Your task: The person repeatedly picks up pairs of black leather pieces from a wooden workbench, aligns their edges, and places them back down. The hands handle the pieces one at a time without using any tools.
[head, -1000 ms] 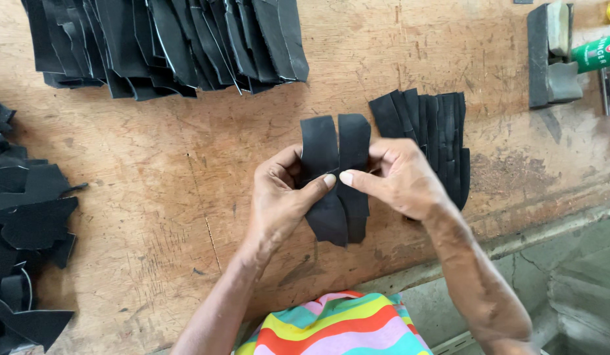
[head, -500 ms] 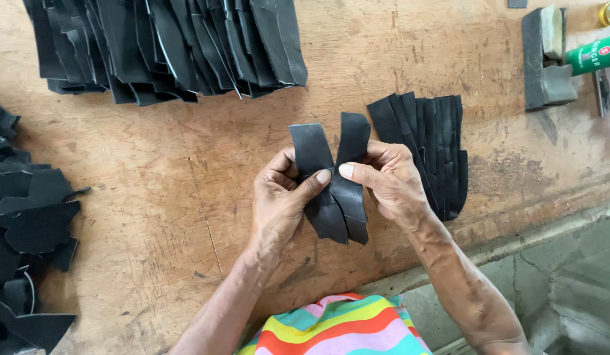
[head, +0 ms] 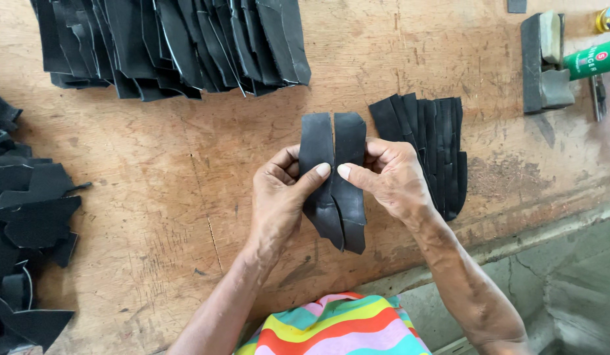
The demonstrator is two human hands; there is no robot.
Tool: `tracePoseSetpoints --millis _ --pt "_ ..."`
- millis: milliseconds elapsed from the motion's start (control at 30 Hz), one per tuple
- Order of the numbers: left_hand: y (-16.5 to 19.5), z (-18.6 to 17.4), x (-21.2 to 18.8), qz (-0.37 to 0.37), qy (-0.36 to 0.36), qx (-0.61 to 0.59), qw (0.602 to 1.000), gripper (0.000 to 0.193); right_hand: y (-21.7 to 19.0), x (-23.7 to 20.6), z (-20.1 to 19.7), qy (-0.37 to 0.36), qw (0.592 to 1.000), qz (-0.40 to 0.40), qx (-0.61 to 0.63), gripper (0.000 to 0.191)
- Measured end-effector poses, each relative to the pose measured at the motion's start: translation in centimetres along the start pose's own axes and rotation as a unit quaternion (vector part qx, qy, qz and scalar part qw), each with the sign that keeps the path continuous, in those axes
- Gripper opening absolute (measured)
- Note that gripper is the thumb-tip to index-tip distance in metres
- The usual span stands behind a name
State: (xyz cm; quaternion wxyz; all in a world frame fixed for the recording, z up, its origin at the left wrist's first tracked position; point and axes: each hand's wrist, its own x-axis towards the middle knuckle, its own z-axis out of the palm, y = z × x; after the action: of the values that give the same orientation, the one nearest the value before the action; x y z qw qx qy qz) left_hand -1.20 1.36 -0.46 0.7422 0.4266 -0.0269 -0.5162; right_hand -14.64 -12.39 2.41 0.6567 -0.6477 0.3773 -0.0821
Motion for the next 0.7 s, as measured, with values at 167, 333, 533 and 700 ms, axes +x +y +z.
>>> tracePoseSetpoints --millis 167,333,533,700 --pt "0.1 0.2 -0.4 0.051 -0.001 0.131 0.990 0.029 -0.6 -0.3 0.1 -0.009 0.999 0.027 -0.028 0.026" --pt "0.5 0.4 -0.5 0.032 -0.037 0.131 0.990 0.037 -1.6 -0.2 -1.4 -0.060 0.998 0.017 -0.019 0.028" --pt "0.8 0.6 -0.5 -0.010 -0.023 0.105 0.994 0.038 -1.0 0.0 -1.7 -0.068 0.997 0.038 -0.001 0.029" --pt "0.9 0.7 -0.5 0.001 -0.013 0.128 0.992 0.038 -0.1 0.1 -1.5 -0.067 0.997 0.028 0.022 0.027"
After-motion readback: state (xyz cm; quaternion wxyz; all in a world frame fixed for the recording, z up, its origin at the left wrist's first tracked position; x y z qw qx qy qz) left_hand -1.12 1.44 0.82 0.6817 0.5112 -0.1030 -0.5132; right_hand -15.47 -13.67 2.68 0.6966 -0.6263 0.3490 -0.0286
